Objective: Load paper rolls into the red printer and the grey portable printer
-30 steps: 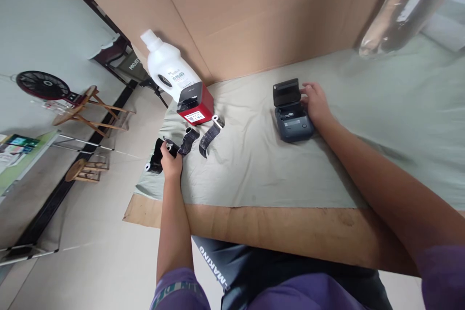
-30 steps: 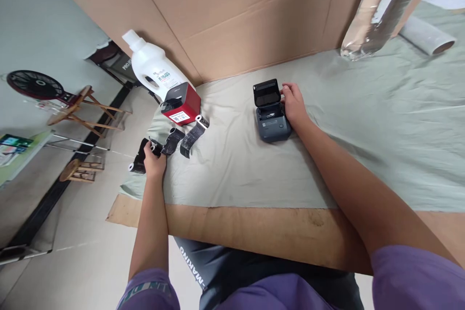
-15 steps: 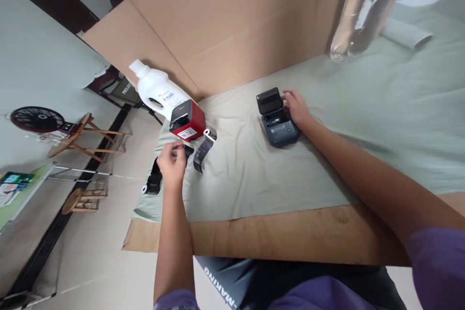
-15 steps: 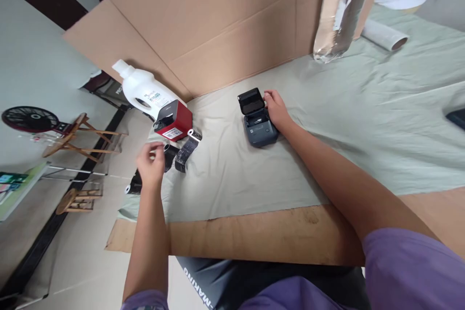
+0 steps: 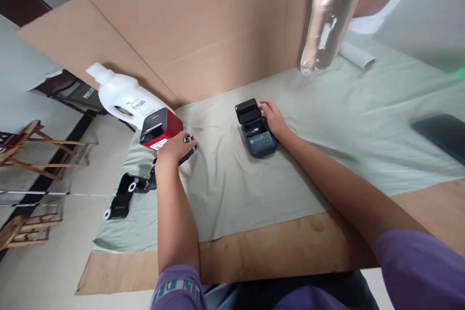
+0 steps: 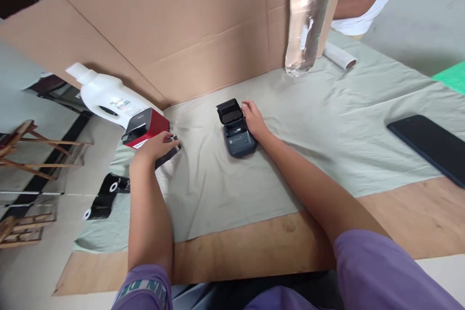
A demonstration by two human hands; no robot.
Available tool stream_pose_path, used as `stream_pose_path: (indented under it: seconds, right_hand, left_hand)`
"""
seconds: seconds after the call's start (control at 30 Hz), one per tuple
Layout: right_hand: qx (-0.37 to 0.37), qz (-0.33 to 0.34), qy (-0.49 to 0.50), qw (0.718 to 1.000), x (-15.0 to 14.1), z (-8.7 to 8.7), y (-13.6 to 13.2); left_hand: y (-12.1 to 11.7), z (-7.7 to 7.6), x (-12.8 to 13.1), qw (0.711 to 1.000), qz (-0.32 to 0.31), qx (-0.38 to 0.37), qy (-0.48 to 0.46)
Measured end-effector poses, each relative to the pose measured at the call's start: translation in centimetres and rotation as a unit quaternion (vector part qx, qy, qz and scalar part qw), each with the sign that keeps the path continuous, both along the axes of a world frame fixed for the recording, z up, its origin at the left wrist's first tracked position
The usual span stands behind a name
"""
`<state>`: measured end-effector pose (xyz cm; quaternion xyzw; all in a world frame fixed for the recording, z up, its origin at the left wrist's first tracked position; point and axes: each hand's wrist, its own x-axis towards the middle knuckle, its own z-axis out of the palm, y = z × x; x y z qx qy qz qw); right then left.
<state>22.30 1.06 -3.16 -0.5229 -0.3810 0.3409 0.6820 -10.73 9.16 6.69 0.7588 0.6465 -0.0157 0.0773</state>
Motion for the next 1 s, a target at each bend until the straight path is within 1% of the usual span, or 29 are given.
stream_pose_path:
  seconds: [0.1, 0.17, 0.27, 0.4, 0.47, 0.57, 0.67, 0.77, 0.83, 0.9, 1.0]
  right_hand:
    - [-0.001, -0.001, -0.003, 1.000, 0.1, -0.3, 0.3]
    - [0.002, -0.001, -0.002, 1.000, 0.3, -0.6, 0.5]
    - [0.006, 0.000, -0.002, 1.000, 0.4, -0.8, 0.6]
    - [0.001, -0.008, -0.015, 1.000, 0.4, -0.8, 0.6]
    - [-0.003, -0.011, -0.020, 1.000, 0.4, -0.7, 0.6]
    - [-0.005, -0.014, -0.022, 1.000, 0.4, -0.5, 0.5]
    - [-0.011, -0.016, -0.023, 1.000, 0.3, -0.4, 0.4]
    - [-0.024, -0.017, -0.032, 0.999, 0.2, -0.3, 0.3]
    - [-0.033, -0.018, -0.040, 0.998, 0.3, 0.0, 0.2]
    - [-0.037, -0.031, -0.056, 0.997, 0.3, 0.7, 0.0]
    - [-0.015, -0.089, -0.127, 0.988, 0.2, 2.9, -0.6]
  left_hand:
    - [-0.3, 0.7, -0.9, 0.999, -0.026, -0.012, -0.022]
    - [-0.5, 1.1, -1.2, 0.999, -0.028, -0.008, -0.016]
    - [-0.7, 1.2, -1.1, 1.000, -0.014, 0.021, -0.010]
    - [-0.7, 0.9, -1.0, 0.998, 0.011, 0.021, -0.066]
    - [-0.6, 0.5, -1.2, 0.993, 0.014, 0.003, -0.118]
    - [-0.1, -0.4, -1.4, 0.983, 0.001, -0.064, -0.171]
    - [0.1, -1.2, -1.3, 0.981, -0.015, -0.123, -0.150]
    - [-0.2, -1.2, -0.9, 0.986, -0.018, -0.119, -0.118]
    - [-0.9, -0.7, -0.5, 0.986, -0.021, -0.113, -0.124]
    - [-1.8, 0.0, 0.4, 0.982, -0.030, -0.105, -0.153]
    - [-3.5, 0.6, 2.8, 0.977, -0.054, -0.057, -0.200]
